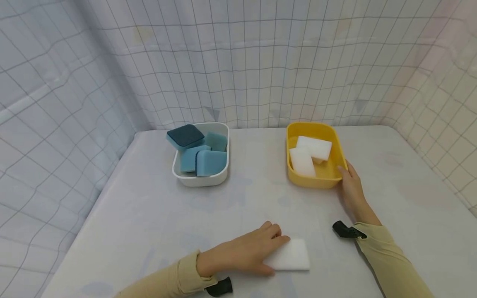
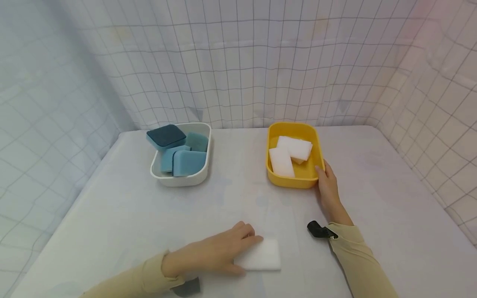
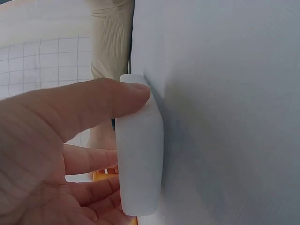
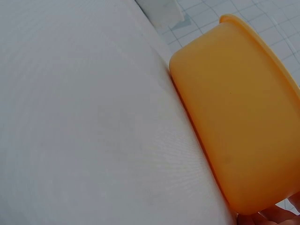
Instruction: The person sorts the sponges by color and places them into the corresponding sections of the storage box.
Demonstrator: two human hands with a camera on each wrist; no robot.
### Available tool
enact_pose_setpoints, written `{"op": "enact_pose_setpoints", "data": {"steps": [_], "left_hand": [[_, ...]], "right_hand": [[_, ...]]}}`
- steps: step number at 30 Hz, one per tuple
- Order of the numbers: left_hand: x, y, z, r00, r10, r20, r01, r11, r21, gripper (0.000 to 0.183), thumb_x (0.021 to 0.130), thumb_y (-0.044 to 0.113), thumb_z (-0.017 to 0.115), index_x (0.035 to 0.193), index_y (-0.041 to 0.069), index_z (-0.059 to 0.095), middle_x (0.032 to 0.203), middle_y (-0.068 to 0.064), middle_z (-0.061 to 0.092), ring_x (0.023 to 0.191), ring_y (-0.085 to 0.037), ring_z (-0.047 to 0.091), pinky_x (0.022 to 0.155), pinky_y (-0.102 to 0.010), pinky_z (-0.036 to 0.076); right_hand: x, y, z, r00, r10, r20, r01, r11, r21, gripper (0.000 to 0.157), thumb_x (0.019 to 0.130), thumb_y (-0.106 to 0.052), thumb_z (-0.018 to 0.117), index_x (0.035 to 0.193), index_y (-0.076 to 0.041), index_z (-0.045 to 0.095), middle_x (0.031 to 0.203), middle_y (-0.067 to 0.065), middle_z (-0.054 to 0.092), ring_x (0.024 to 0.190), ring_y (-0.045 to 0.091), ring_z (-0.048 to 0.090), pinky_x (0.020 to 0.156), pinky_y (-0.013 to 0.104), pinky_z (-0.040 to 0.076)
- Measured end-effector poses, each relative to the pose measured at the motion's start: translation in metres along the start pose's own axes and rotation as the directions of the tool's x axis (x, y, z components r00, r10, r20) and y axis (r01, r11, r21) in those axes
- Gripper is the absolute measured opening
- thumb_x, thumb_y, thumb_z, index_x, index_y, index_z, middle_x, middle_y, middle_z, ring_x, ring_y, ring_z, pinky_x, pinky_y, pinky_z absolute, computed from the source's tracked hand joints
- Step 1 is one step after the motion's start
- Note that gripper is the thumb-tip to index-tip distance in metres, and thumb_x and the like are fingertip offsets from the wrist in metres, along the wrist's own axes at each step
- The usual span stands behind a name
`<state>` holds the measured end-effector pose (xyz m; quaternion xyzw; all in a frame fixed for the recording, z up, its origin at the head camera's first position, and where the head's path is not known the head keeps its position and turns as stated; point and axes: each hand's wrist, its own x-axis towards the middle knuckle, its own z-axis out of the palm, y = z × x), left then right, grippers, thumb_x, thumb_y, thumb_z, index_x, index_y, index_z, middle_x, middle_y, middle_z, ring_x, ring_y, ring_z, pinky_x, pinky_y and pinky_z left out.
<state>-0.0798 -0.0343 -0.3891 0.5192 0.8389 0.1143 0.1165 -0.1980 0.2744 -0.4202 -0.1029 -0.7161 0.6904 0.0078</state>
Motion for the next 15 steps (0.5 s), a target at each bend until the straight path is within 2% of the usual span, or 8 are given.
{"op": "enact_pose_setpoints", "data": {"steps": [6,11,15], "left_hand": [[0.000,0.000,-0.002,1.000,0.011,-0.010,-0.011,0.999,-0.035,0.064,0.085,0.032,0.069,0.138,0.010,0.041,0.115,0.002,0.044,0.101,-0.006,0.037,0.083,-0.007,0.037],[0.002,0.001,-0.013,0.999,-0.042,-0.029,0.040,0.996,-0.075,0.064,0.087,0.031,0.066,0.141,0.011,0.038,0.119,0.002,0.043,0.105,-0.008,0.036,0.085,-0.009,0.039],[0.007,-0.002,-0.022,0.996,-0.060,-0.070,0.056,0.997,-0.052,0.063,0.087,0.031,0.065,0.141,0.010,0.038,0.121,0.000,0.043,0.106,-0.010,0.036,0.086,-0.012,0.039]], "right_hand": [[-0.001,0.001,0.000,1.000,-0.001,0.001,0.001,1.000,-0.015,0.058,0.102,-0.035,0.028,0.153,-0.016,0.005,0.161,0.004,0.001,0.148,0.022,0.008,0.122,0.040,0.010],[-0.001,0.000,-0.001,1.000,-0.004,-0.007,0.004,1.000,-0.017,0.058,0.102,-0.035,0.029,0.153,-0.016,0.006,0.161,0.004,0.002,0.148,0.022,0.009,0.122,0.040,0.010],[0.000,0.001,-0.001,1.000,-0.002,-0.014,0.002,1.000,-0.010,0.059,0.102,-0.035,0.029,0.152,-0.016,0.006,0.161,0.004,0.003,0.148,0.022,0.009,0.122,0.040,0.010]]}}
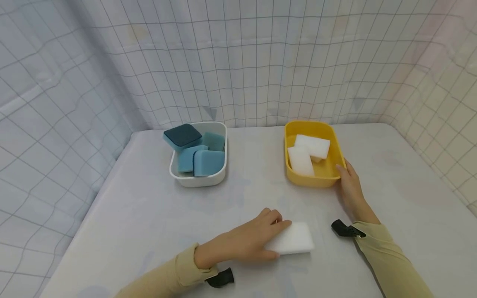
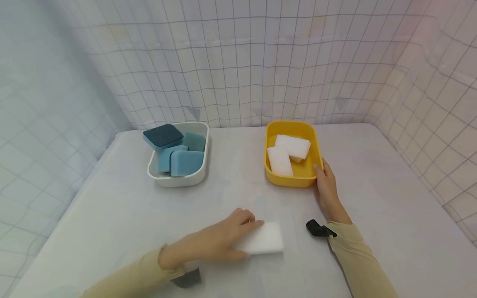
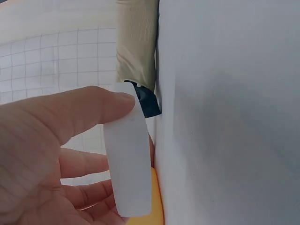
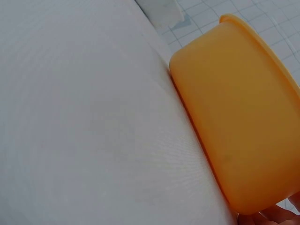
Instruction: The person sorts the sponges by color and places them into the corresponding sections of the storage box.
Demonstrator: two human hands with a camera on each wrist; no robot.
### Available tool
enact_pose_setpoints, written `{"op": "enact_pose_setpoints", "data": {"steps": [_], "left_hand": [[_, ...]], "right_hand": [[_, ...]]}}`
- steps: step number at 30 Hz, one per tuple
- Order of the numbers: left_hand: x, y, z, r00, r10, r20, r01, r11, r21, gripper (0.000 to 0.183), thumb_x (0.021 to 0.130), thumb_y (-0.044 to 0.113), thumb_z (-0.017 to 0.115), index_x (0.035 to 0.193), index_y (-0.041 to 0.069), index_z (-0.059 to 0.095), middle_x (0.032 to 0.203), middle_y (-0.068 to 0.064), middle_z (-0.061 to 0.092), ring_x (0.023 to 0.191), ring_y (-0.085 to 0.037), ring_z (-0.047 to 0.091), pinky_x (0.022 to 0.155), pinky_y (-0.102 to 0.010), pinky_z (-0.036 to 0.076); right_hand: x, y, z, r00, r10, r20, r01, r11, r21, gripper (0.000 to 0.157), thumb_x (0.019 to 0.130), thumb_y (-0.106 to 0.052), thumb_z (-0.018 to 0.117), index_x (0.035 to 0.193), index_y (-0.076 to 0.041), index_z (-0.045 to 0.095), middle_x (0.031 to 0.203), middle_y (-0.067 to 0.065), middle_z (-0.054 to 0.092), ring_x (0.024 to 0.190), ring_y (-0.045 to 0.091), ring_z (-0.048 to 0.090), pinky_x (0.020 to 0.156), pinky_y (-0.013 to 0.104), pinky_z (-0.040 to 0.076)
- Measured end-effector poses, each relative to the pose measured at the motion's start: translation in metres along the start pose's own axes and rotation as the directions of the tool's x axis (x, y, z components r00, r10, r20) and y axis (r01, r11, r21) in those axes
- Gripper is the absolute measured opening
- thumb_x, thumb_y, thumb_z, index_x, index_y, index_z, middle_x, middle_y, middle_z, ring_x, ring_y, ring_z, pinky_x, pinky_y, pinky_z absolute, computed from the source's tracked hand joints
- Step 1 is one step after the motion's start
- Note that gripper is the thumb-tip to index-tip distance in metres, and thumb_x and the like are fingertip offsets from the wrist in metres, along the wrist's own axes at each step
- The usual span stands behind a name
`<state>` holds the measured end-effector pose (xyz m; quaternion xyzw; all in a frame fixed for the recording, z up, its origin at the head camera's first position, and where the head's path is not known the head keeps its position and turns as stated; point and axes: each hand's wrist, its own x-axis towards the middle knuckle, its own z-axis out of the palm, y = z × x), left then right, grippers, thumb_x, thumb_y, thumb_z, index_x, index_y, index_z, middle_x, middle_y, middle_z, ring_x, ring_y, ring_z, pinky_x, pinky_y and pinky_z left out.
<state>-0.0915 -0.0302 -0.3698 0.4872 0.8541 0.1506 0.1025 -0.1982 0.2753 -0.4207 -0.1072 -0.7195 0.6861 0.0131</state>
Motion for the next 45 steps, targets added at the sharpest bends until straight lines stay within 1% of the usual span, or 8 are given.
{"op": "enact_pose_setpoints", "data": {"steps": [7,16,19,24,31,36,41,45], "left_hand": [[0.010,-0.005,-0.006,0.997,0.003,-0.081,0.001,0.999,0.045,0.062,0.087,0.031,0.065,0.140,0.008,0.041,0.120,-0.002,0.045,0.107,-0.012,0.038,0.087,-0.015,0.040],[0.023,-0.013,-0.009,0.992,-0.002,-0.125,0.014,0.995,0.094,0.061,0.086,0.028,0.067,0.138,0.008,0.042,0.121,-0.004,0.046,0.106,-0.014,0.039,0.086,-0.017,0.041],[0.029,-0.017,-0.010,0.989,-0.014,-0.150,0.030,0.995,0.099,0.060,0.085,0.026,0.067,0.137,0.008,0.044,0.120,-0.005,0.047,0.105,-0.015,0.040,0.086,-0.018,0.041],[0.038,-0.022,-0.012,0.982,-0.034,-0.185,0.049,0.996,0.078,0.058,0.084,0.023,0.068,0.136,0.006,0.046,0.118,-0.006,0.049,0.103,-0.017,0.041,0.086,-0.020,0.042],[0.050,-0.027,-0.021,0.980,-0.059,-0.190,0.071,0.996,0.054,0.059,0.084,0.025,0.068,0.136,0.008,0.047,0.118,-0.005,0.048,0.103,-0.016,0.040,0.082,-0.018,0.041],[0.062,-0.033,-0.024,0.979,-0.057,-0.195,0.071,0.996,0.062,0.060,0.083,0.024,0.069,0.135,0.006,0.047,0.118,-0.006,0.048,0.103,-0.017,0.040,0.083,-0.020,0.040],[0.073,-0.038,-0.027,0.977,-0.060,-0.202,0.073,0.996,0.059,0.058,0.083,0.022,0.069,0.134,0.005,0.048,0.119,-0.008,0.048,0.102,-0.019,0.040,0.082,-0.022,0.038],[0.081,-0.041,-0.029,0.974,-0.055,-0.221,0.070,0.996,0.059,0.058,0.083,0.022,0.070,0.134,0.004,0.048,0.119,-0.009,0.049,0.103,-0.020,0.041,0.083,-0.023,0.039]], "right_hand": [[0.000,0.000,0.001,1.000,0.015,-0.001,-0.015,1.000,-0.014,0.059,0.102,-0.035,0.029,0.153,-0.017,0.006,0.161,0.004,0.003,0.147,0.023,0.010,0.122,0.040,0.011],[-0.001,-0.002,-0.001,1.000,0.009,-0.004,-0.010,1.000,-0.015,0.059,0.102,-0.036,0.030,0.153,-0.017,0.006,0.161,0.003,0.003,0.148,0.022,0.008,0.122,0.041,0.009],[-0.001,-0.002,-0.001,1.000,0.011,-0.005,-0.011,1.000,-0.011,0.059,0.102,-0.036,0.030,0.153,-0.017,0.005,0.161,0.002,0.001,0.148,0.022,0.007,0.122,0.040,0.008],[-0.001,-0.002,0.000,0.999,0.027,-0.018,-0.027,1.000,-0.010,0.059,0.102,-0.035,0.030,0.152,-0.016,0.006,0.161,0.003,0.001,0.148,0.021,0.007,0.123,0.039,0.009],[0.000,-0.002,0.002,0.999,0.028,-0.025,-0.028,1.000,-0.009,0.058,0.102,-0.032,0.029,0.152,-0.016,0.007,0.160,0.003,0.003,0.148,0.021,0.008,0.123,0.039,0.009],[0.001,0.000,0.001,1.000,0.017,-0.011,-0.017,1.000,-0.002,0.059,0.102,-0.035,0.030,0.152,-0.017,0.007,0.161,0.002,0.003,0.148,0.020,0.008,0.123,0.039,0.009],[0.001,0.002,0.000,1.000,0.005,-0.001,-0.005,0.999,0.031,0.060,0.101,-0.037,0.032,0.152,-0.018,0.007,0.161,0.002,0.003,0.148,0.019,0.009,0.123,0.037,0.010],[0.001,0.003,-0.001,1.000,0.004,0.002,-0.005,1.000,0.020,0.060,0.101,-0.038,0.031,0.152,-0.018,0.006,0.161,0.002,0.002,0.148,0.020,0.007,0.123,0.038,0.009]]}}
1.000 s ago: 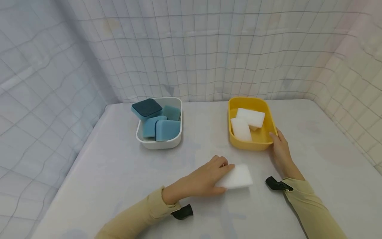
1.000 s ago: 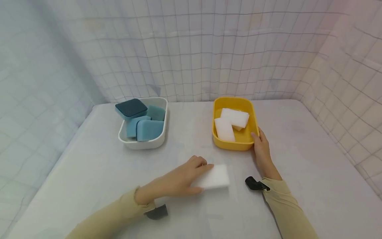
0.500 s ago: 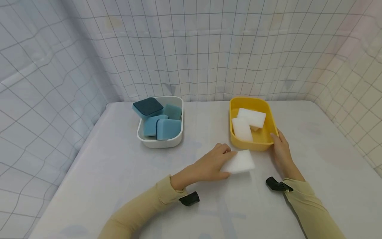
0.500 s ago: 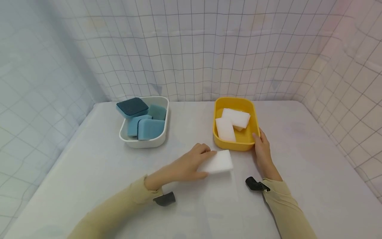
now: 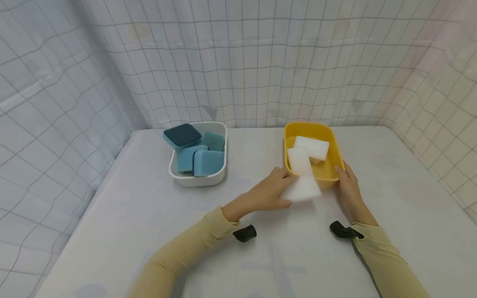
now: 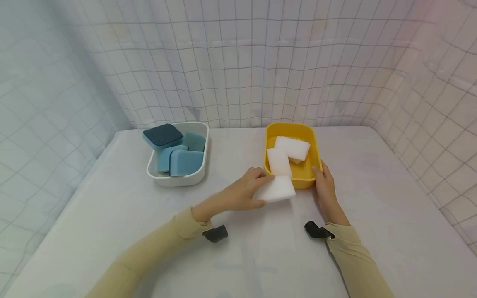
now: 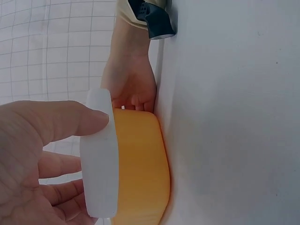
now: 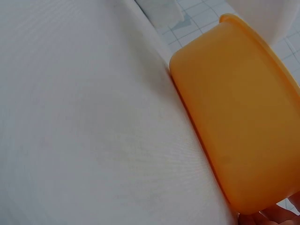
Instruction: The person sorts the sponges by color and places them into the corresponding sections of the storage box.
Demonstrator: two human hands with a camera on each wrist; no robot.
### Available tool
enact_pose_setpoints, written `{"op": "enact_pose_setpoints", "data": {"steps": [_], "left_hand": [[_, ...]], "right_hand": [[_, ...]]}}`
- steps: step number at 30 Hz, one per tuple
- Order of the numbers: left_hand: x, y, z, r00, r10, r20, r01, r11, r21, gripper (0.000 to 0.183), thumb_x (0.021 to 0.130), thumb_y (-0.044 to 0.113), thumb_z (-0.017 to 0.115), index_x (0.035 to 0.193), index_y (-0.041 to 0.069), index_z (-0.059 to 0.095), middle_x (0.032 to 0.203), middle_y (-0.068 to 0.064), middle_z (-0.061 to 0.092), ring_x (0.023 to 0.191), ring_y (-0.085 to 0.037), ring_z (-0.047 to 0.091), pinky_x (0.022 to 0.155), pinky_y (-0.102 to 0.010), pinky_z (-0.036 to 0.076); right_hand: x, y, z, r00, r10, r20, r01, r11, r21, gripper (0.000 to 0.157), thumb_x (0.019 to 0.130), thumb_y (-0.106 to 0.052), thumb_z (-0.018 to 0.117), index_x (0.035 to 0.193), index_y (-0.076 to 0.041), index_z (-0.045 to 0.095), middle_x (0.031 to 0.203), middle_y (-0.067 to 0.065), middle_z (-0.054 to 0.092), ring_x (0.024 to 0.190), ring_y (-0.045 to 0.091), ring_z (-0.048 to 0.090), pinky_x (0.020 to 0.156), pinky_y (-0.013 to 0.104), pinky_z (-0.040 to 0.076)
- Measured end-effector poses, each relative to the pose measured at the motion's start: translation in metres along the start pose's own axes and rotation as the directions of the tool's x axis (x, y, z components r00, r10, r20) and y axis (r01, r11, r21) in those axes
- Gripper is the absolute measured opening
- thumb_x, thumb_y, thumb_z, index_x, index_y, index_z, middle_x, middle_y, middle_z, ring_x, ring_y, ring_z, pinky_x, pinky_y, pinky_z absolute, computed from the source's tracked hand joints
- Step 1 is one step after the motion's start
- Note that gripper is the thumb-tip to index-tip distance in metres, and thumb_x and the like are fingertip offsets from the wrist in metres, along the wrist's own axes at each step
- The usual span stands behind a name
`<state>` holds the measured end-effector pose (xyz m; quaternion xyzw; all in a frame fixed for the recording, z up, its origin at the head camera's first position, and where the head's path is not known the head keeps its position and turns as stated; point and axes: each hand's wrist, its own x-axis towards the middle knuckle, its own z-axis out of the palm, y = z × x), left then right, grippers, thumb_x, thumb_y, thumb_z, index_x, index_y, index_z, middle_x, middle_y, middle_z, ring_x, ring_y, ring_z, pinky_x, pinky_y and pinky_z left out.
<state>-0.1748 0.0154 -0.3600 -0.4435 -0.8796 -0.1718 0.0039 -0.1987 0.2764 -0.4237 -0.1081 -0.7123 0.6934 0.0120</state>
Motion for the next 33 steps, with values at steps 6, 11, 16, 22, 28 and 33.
{"op": "enact_pose_setpoints", "data": {"steps": [6,11,16,22,28,33], "left_hand": [[0.008,0.000,-0.004,1.000,-0.001,0.005,0.001,1.000,0.005,0.059,0.084,0.023,0.068,0.135,0.003,0.047,0.115,-0.011,0.048,0.102,-0.021,0.040,0.082,-0.023,0.037],[0.020,-0.002,-0.006,1.000,0.011,0.007,-0.011,1.000,-0.004,0.057,0.087,0.026,0.066,0.135,0.003,0.047,0.117,-0.012,0.049,0.103,-0.022,0.041,0.083,-0.024,0.039],[0.033,-0.008,-0.004,1.000,0.006,-0.006,-0.006,1.000,0.008,0.054,0.089,0.028,0.063,0.135,0.003,0.048,0.120,-0.012,0.049,0.107,-0.022,0.042,0.090,-0.025,0.042],[0.046,-0.012,-0.002,1.000,0.014,-0.027,-0.014,1.000,0.016,0.053,0.090,0.028,0.063,0.134,0.003,0.048,0.121,-0.012,0.050,0.111,-0.024,0.042,0.095,-0.029,0.041],[0.059,-0.017,0.002,0.999,-0.020,-0.027,0.021,1.000,0.023,0.050,0.089,0.027,0.064,0.132,0.004,0.051,0.123,-0.013,0.052,0.113,-0.024,0.044,0.098,-0.029,0.042],[0.074,-0.021,0.006,0.998,-0.045,-0.046,0.046,0.998,0.031,0.048,0.088,0.025,0.064,0.130,0.004,0.053,0.123,-0.013,0.053,0.113,-0.025,0.046,0.100,-0.030,0.041]], "right_hand": [[0.000,0.000,-0.001,1.000,-0.011,-0.013,0.011,1.000,-0.013,0.060,0.101,-0.036,0.032,0.152,-0.017,0.008,0.160,0.004,0.004,0.147,0.020,0.010,0.123,0.038,0.010],[0.000,-0.001,-0.002,1.000,-0.019,-0.015,0.019,1.000,0.000,0.059,0.102,-0.035,0.032,0.152,-0.015,0.009,0.160,0.005,0.007,0.146,0.020,0.015,0.122,0.037,0.014],[0.001,0.000,0.000,0.999,-0.007,-0.035,0.007,1.000,0.006,0.058,0.101,-0.033,0.033,0.152,-0.015,0.012,0.160,0.005,0.010,0.145,0.018,0.016,0.122,0.035,0.014],[0.000,-0.001,0.001,0.999,-0.008,-0.035,0.008,1.000,0.000,0.057,0.101,-0.032,0.032,0.152,-0.017,0.012,0.160,0.003,0.010,0.144,0.016,0.016,0.122,0.033,0.014],[-0.002,-0.002,0.002,0.998,0.035,-0.052,-0.034,0.999,0.015,0.057,0.101,-0.032,0.033,0.152,-0.019,0.013,0.160,0.001,0.011,0.143,0.013,0.017,0.122,0.030,0.015],[-0.001,-0.003,0.002,0.999,0.022,-0.044,-0.022,1.000,-0.002,0.057,0.101,-0.031,0.032,0.152,-0.017,0.011,0.160,0.001,0.009,0.146,0.016,0.013,0.123,0.034,0.012]]}}
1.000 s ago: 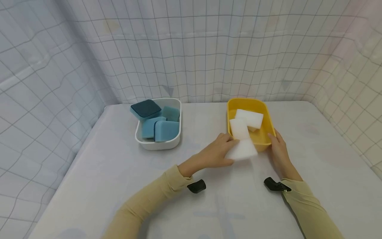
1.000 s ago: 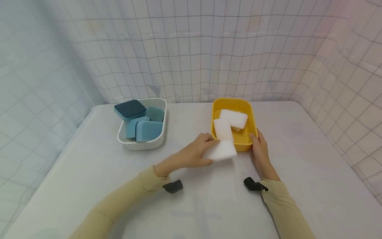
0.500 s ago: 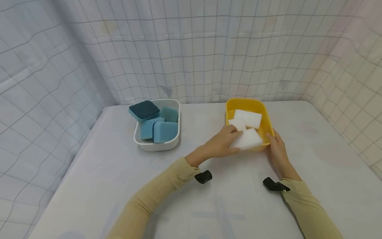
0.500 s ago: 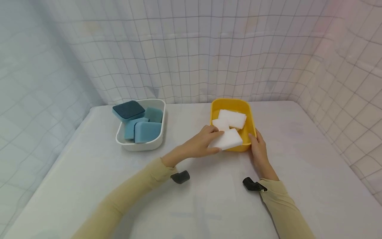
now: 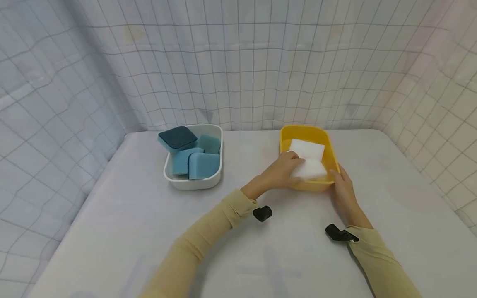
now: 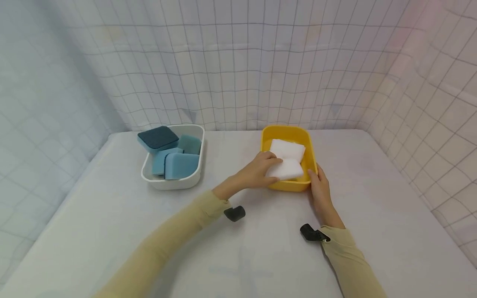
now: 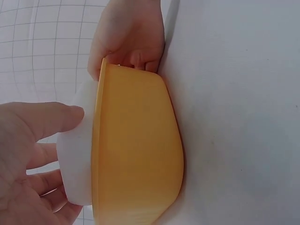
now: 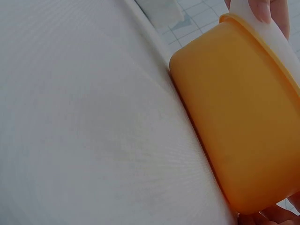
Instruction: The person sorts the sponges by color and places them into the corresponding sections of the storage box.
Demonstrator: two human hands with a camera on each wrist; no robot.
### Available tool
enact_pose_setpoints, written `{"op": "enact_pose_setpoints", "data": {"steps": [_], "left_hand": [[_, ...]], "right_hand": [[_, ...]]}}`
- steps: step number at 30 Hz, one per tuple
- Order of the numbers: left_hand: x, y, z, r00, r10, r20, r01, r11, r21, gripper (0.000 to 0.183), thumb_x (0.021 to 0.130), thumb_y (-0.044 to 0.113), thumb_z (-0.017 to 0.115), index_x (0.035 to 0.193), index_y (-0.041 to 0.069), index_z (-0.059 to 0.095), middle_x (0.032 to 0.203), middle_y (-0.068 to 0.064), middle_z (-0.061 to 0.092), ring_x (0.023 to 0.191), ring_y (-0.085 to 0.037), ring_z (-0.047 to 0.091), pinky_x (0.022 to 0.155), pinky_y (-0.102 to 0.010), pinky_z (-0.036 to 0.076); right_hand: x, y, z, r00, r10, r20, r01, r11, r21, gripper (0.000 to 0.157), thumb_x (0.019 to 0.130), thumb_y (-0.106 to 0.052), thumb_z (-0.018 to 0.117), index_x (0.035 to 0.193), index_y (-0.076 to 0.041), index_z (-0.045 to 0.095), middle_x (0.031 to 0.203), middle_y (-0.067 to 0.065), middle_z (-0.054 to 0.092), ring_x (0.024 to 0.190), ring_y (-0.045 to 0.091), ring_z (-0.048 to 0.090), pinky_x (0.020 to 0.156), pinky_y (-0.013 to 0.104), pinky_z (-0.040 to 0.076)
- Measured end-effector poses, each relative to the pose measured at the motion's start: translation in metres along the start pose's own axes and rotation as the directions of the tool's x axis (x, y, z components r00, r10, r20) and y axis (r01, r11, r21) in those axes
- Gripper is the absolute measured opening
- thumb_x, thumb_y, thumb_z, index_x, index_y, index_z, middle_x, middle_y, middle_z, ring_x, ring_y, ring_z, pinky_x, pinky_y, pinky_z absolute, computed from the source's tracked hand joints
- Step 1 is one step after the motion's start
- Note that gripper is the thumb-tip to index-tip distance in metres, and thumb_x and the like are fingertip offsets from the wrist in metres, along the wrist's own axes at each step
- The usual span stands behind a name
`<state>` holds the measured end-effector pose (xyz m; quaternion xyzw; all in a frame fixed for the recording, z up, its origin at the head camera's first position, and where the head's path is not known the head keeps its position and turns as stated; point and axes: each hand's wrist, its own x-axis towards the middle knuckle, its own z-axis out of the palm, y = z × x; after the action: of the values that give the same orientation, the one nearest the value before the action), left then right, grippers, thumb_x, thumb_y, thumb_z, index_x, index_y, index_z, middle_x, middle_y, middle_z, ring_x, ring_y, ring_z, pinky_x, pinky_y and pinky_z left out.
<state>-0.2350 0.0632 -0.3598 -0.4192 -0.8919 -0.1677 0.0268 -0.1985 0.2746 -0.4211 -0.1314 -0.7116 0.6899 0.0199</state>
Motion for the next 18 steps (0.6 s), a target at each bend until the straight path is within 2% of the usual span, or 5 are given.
{"op": "enact_pose_setpoints", "data": {"steps": [5,12,18], "left_hand": [[0.011,0.000,0.002,1.000,-0.015,0.011,0.015,1.000,-0.010,0.048,0.087,0.023,0.065,0.130,0.005,0.055,0.123,-0.013,0.055,0.114,-0.024,0.048,0.101,-0.031,0.038],[0.023,0.001,0.005,0.993,-0.074,0.089,0.078,0.996,-0.044,0.048,0.087,0.020,0.065,0.131,0.008,0.054,0.126,-0.013,0.053,0.118,-0.023,0.046,0.104,-0.031,0.035],[0.029,0.000,0.009,0.984,-0.127,0.122,0.131,0.991,-0.026,0.051,0.088,0.032,0.064,0.132,0.008,0.054,0.128,-0.012,0.052,0.119,-0.024,0.045,0.105,-0.032,0.034]], "right_hand": [[0.000,0.001,-0.001,1.000,-0.020,-0.003,0.020,1.000,-0.018,0.057,0.101,-0.031,0.032,0.152,-0.016,0.011,0.160,0.003,0.009,0.146,0.017,0.012,0.123,0.035,0.010],[0.001,0.000,-0.002,1.000,-0.023,-0.002,0.023,0.999,-0.023,0.058,0.101,-0.032,0.032,0.152,-0.016,0.011,0.160,0.003,0.009,0.147,0.017,0.011,0.123,0.036,0.009],[0.003,0.002,-0.002,1.000,-0.025,0.004,0.025,1.000,0.002,0.057,0.101,-0.030,0.032,0.152,-0.014,0.012,0.160,0.003,0.010,0.147,0.017,0.011,0.123,0.036,0.010]]}}
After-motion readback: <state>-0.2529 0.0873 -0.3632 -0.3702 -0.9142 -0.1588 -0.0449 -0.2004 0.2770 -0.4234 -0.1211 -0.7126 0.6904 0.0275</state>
